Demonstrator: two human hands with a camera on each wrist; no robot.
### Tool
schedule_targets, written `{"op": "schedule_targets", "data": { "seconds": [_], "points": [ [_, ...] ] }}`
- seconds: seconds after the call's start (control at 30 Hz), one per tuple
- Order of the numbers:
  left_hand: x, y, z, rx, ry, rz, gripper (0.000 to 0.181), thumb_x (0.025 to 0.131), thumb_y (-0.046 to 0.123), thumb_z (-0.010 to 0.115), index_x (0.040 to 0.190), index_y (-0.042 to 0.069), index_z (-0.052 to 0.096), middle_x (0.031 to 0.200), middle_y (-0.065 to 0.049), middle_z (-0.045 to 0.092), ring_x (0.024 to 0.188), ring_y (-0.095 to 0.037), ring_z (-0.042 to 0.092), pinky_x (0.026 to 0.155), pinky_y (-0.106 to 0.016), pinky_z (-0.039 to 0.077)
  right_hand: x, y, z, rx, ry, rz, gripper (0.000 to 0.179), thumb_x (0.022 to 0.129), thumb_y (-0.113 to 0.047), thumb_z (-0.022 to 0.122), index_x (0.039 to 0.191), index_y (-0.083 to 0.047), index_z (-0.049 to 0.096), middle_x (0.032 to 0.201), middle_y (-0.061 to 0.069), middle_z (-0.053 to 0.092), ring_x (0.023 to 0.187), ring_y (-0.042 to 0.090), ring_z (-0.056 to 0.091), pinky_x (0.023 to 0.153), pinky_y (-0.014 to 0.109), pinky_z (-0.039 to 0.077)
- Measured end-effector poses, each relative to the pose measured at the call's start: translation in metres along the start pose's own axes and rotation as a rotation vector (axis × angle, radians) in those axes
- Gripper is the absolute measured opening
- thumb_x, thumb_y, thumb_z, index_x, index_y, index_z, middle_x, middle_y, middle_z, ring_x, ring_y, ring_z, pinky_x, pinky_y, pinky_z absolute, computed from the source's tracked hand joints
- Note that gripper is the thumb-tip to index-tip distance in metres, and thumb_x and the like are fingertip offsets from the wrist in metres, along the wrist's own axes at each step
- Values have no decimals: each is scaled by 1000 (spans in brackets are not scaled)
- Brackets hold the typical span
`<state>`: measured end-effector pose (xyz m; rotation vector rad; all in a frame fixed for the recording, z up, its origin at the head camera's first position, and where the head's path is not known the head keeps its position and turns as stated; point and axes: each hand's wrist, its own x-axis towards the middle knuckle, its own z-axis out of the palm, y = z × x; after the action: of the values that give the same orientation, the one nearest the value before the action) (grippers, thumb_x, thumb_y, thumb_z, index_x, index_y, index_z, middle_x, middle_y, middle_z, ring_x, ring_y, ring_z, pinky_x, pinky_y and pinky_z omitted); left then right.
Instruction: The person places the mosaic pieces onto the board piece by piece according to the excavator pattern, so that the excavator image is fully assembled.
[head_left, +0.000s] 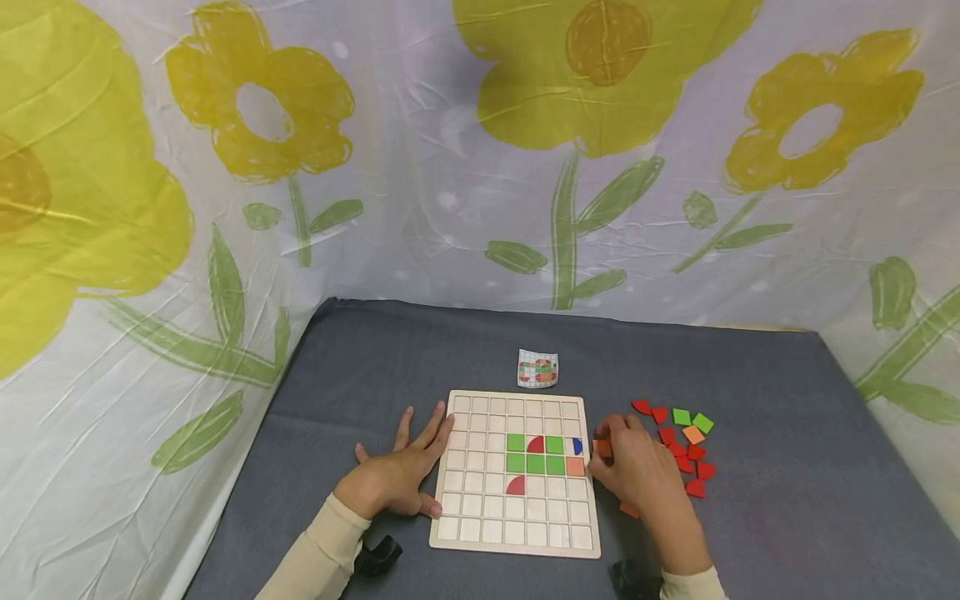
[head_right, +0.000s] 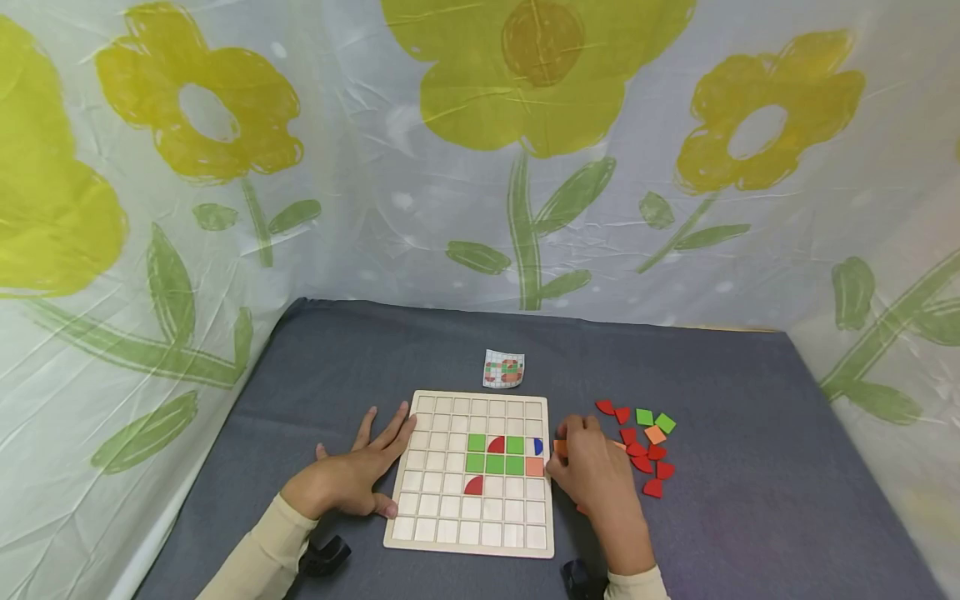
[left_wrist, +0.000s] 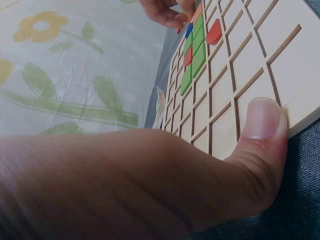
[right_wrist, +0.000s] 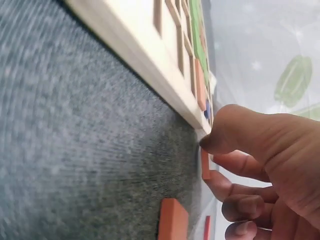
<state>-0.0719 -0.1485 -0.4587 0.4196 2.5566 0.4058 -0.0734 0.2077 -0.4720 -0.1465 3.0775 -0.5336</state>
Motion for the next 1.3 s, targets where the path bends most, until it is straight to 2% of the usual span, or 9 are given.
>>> {"op": "schedule_targets", "data": {
  "seconds": [0.17, 0.27, 0.37, 0.53, 0.67, 0.83, 1.0, 1.3],
  "points": [
    [-1, 0, 0, 3, 0, 0, 131, 74, 37, 95, 173, 24, 10, 179, 4, -7, 162, -41, -13, 92, -100, 8, -5, -10, -1, 17, 59, -54, 30, 85, -22, 79, 108, -7, 67, 95, 6, 60, 66, 15, 50, 54, 31, 44],
    [-1, 0, -1, 4, -4, -5, 131, 75, 38, 95, 173, 25, 9, 179, 4, -8, 162, -40, -14, 93, -99, 8, -10, -22, 0, 26, 104, -111, 27, 86, -22, 80, 106, -9, 66, 95, 4, 60, 62, 13, 48, 51, 28, 42],
    [-1, 1, -1, 7, -12, -8, 131, 75, 39, 94, 173, 26, 8, 179, 6, -9, 162, -40, -15, 93, -99, 7, -18, -34, 3, 32, 109, -156, 27, 83, -21, 80, 104, -13, 65, 94, 0, 57, 58, 10, 45, 48, 26, 39],
    [1, 2, -1, 10, -21, -9, 131, 76, 40, 94, 173, 26, 7, 178, 6, -11, 162, -39, -16, 93, -99, 7, -27, -50, 9, 31, 95, -202, 24, 80, -21, 81, 97, -20, 64, 92, -5, 54, 60, 5, 47, 49, 24, 40],
    [1, 3, -2, 13, -20, -12, 130, 76, 39, 94, 173, 26, 8, 179, 5, -10, 162, -40, -15, 93, -99, 7, -32, -58, 15, 18, 83, -227, 20, 81, -21, 82, 89, -23, 64, 89, -9, 52, 59, 2, 46, 50, 23, 40],
    [1, 3, -2, 21, -13, -10, 130, 76, 39, 94, 173, 25, 9, 179, 5, -9, 162, -40, -14, 94, -99, 7, -36, -63, 22, -16, 105, -276, 19, 79, -22, 82, 84, -25, 64, 86, -11, 49, 58, 1, 43, 49, 24, 38],
    [1, 3, -1, 22, -11, -8, 130, 76, 39, 94, 173, 25, 9, 179, 5, -9, 162, -40, -14, 94, -99, 8, -37, -67, 29, -22, 102, -294, 17, 79, -22, 82, 82, -24, 65, 85, -10, 50, 60, 1, 45, 50, 23, 40],
    [0, 2, 0, 11, -9, -8, 130, 75, 37, 95, 173, 25, 9, 179, 4, -8, 162, -40, -14, 93, -99, 7, -37, -70, 33, -8, 72, -268, 15, 84, -23, 84, 84, -22, 69, 83, -10, 51, 62, 1, 48, 52, 23, 43]
  ]
}}
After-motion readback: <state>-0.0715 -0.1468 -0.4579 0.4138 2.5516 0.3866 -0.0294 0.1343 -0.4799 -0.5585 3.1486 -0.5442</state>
